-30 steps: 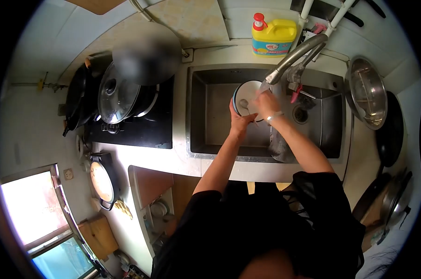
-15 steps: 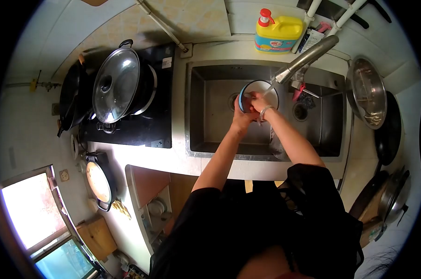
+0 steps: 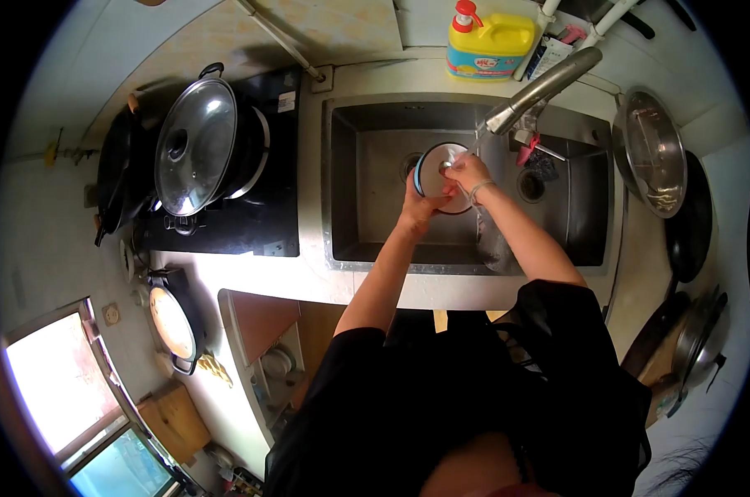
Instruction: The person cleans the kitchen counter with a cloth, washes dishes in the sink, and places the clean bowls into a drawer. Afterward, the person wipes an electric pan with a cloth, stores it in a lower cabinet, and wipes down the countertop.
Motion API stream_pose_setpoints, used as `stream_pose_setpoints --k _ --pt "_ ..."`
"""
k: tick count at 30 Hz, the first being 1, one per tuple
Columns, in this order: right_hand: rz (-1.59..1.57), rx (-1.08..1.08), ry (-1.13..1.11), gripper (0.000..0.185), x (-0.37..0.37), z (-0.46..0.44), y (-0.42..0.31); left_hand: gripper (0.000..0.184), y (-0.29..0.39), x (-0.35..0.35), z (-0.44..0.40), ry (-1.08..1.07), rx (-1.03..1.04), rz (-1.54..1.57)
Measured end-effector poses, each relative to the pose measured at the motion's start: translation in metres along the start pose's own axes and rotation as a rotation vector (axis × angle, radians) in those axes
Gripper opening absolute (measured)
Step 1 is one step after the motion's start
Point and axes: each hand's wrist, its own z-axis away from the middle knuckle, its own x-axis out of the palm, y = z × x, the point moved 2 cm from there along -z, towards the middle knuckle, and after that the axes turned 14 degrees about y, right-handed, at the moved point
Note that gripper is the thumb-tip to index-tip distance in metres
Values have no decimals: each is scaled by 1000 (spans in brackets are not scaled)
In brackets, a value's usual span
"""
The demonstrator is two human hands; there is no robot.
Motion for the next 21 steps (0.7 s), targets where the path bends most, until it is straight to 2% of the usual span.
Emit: stream_pose_setpoints --k 3,8,11,14,17,21 --pt "70 10 8 23 -3 0 1 85 -4 -8 -2 41 30 -60" --pt "66 12 30 24 -6 -2 4 76 -17 -23 -6 123 -32 -51" --pt "11 -1 7 22 -5 5 4 76 -26 -29 -10 112 -38 -76" --pt "83 24 45 21 -2 2 13 77 -33 -32 -14 95 -70 -79" --pt "127 4 -13 20 3 2 16 77 -36 -35 -12 111 -104 -59" --pt "193 60 16 20 7 7 24 77 -36 -38 -14 108 -63 -24"
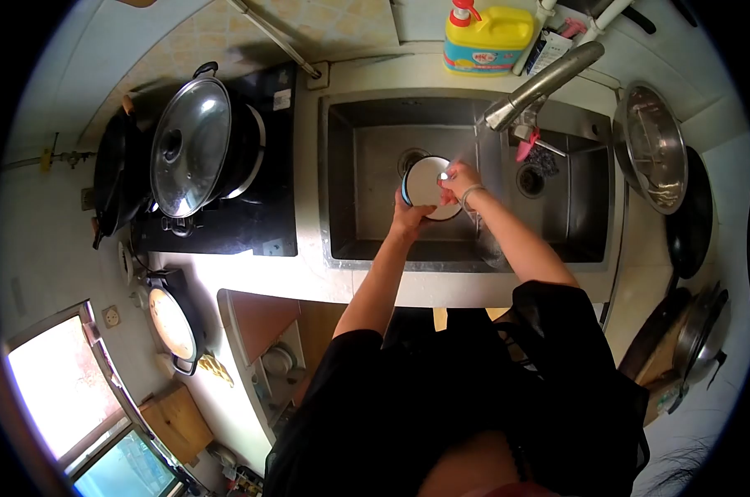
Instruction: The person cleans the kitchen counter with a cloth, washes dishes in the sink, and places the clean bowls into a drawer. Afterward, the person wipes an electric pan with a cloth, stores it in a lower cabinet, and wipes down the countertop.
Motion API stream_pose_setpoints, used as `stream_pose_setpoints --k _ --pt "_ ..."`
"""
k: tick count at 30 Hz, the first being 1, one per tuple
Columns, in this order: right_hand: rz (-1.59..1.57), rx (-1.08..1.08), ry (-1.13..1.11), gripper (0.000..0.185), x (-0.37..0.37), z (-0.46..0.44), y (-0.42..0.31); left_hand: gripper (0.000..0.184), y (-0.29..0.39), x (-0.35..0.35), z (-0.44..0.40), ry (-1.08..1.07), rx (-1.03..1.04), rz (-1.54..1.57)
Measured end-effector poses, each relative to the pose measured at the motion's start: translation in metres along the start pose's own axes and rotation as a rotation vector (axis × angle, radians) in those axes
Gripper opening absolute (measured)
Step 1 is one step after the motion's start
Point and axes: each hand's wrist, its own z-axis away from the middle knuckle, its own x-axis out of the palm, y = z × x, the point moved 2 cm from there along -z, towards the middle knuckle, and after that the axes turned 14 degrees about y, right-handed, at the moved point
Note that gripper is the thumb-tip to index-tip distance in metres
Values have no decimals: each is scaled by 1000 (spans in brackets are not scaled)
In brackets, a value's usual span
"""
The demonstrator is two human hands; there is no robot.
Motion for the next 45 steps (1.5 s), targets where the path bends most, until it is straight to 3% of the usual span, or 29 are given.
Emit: stream_pose_setpoints --k 12,15,21,23,27,33,36,37,39,41,42,43,45 --pt "111 31 -76 13 15 -29 42 72 -28 -24 -9 173 -102 -117" --pt "4 90 -42 14 17 -34 48 78 -29 -24 -11 93 -72 -72" --pt "-20 98 34 14 10 -37 48 77 -32 -25 -20 136 -46 -84" --pt "-51 131 15 23 6 -45 54 70 -37 -28 -31 207 -105 -133" --pt "-134 124 105 15 5 -54 68 71 -64 -35 -67 222 -160 -124" --pt "355 34 309 18 13 -68 80 68 -97 -40 -111 310 -252 -82" --pt "477 -301 169 13 19 -77 98 64 -111 -50 -133 331 -219 -63" --pt "477 -293 165 13 20 -76 105 62 -112 -53 -138 374 -144 -190" --pt "202 -64 207 14 23 -69 100 62 -100 -45 -125 415 -67 -317" --pt "284 -97 216 14 24 -68 97 53 -65 -25 -89 1047 365 -952" --pt "369 -126 228 16 24 -67 96 34 -52 -20 -75 1060 845 -1066" --pt "365 -130 234 16 25 -68 95 34 -51 -13 -75 1057 852 -1063" --pt "838 -495 305 20 35 -61 80 23 -69 8 -84 390 387 -596"
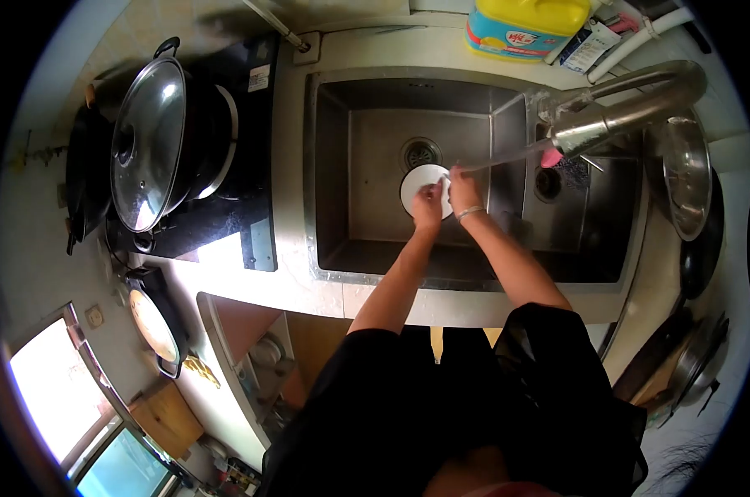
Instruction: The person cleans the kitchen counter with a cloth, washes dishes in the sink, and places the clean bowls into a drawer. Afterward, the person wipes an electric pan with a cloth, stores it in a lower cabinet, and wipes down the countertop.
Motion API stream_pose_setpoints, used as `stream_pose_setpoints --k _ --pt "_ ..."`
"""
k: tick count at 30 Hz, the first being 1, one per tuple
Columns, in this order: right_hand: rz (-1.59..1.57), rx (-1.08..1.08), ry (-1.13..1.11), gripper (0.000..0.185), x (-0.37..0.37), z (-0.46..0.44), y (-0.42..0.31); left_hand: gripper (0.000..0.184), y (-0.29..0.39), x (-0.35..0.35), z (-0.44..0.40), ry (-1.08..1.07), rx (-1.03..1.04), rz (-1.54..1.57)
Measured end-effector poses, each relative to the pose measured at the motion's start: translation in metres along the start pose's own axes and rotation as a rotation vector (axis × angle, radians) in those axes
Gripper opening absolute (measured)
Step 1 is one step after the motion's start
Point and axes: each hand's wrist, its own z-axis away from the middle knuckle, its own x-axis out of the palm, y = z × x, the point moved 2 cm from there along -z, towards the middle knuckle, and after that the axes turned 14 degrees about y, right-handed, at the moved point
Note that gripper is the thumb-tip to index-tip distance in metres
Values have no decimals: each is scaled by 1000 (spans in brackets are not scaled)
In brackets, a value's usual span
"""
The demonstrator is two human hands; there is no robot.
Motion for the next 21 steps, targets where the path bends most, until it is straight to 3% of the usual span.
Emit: stream_pose_setpoints --k 2,3,4,6,7,12,14,15,18,21 --pt "76 43 -111 24 -11 1 -16 27 4 18 6 -134 -276 408" --pt "75 34 -90 23 -19 0 -18 28 10 25 5 -94 -377 533" --pt "77 28 -73 22 -27 1 -20 28 14 27 3 -103 -379 534" --pt "151 -24 -51 21 -49 5 -28 29 31 24 6 -356 -664 821" --pt "217 -83 -28 19 -55 8 -31 31 39 19 7 -359 -713 807" --pt "170 -199 99 16 -46 20 -19 30 50 14 12 -306 -691 800" --pt "-304 -214 156 19 -45 20 -10 26 36 3 -1 -446 -588 722" --pt "-358 -215 194 22 -49 19 -4 22 37 0 -4 -394 -625 730" --pt "-509 49 151 19 -39 9 20 19 52 -13 -3 -455 -570 643" --pt "-499 37 204 16 -49 10 31 15 47 -14 -7 -500 -522 512"
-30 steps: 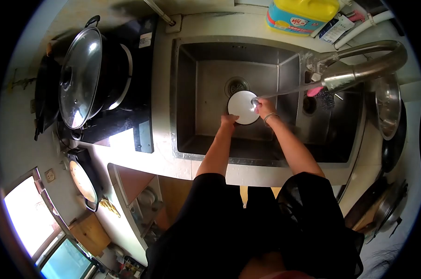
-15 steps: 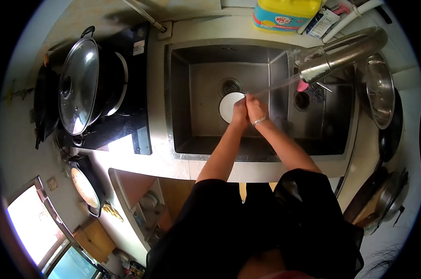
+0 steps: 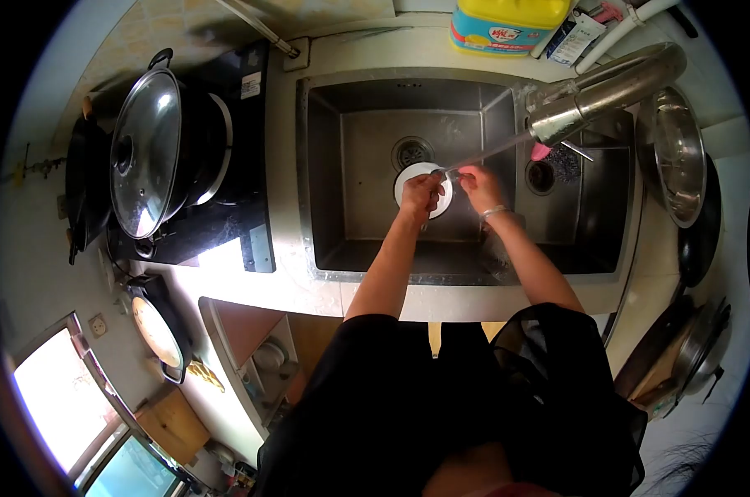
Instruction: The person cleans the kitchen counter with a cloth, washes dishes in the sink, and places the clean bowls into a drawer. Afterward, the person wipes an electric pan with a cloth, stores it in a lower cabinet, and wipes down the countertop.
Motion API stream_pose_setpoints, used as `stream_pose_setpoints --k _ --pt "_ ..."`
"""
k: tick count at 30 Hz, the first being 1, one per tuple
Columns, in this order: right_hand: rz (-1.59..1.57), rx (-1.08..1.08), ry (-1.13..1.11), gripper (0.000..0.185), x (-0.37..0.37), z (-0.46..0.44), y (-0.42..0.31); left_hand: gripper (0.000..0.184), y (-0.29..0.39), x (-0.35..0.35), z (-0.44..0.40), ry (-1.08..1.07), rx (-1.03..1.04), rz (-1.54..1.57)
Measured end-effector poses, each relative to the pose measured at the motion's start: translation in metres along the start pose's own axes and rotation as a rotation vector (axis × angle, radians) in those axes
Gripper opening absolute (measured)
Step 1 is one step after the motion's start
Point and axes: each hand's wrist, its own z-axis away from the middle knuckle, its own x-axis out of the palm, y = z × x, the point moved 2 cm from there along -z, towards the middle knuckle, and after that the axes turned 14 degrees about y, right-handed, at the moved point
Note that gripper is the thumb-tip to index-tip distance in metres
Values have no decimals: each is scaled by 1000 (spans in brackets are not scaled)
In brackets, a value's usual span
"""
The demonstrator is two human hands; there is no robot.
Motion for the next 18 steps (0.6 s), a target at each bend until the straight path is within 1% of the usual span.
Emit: stream_pose_setpoints --k 3,4,5,6,7,9,10,11,13,14,15,16,17,18 --pt "-7 -44 26 16 -37 0 -13 14 0 1 1 -16 13 -43" --pt "4 -56 98 16 -55 0 -20 14 0 3 1 -23 12 -43" --pt "17 -69 169 16 -74 1 -27 14 -1 6 2 -71 59 -74" --pt "69 -119 272 16 -95 2 -37 14 0 11 5 -118 106 -104" --pt "121 -171 376 16 -114 4 -47 14 -1 17 10 -125 107 -104" --pt "130 -73 522 19 -146 7 -54 14 4 39 31 -211 188 -153" --pt "257 -98 568 25 -160 7 -53 16 4 47 37 -301 156 -186" --pt "260 -98 575 25 -167 4 -55 16 4 59 47 -309 156 -188" --pt "454 -265 625 31 -177 -5 -59 17 1 91 67 -336 126 -117" --pt "344 -242 547 35 -177 -9 -53 17 -3 105 68 -343 128 -123" --pt "345 -241 555 35 -177 -12 -47 20 -6 117 70 -395 131 -72" --pt "310 -227 467 34 -175 -15 -40 23 -9 127 71 -444 132 -20" --pt "274 -213 379 34 -173 -16 -35 23 -8 135 72 -448 131 -23" --pt "238 -172 373 33 -171 -16 -32 21 -7 142 70 -419 143 -29"
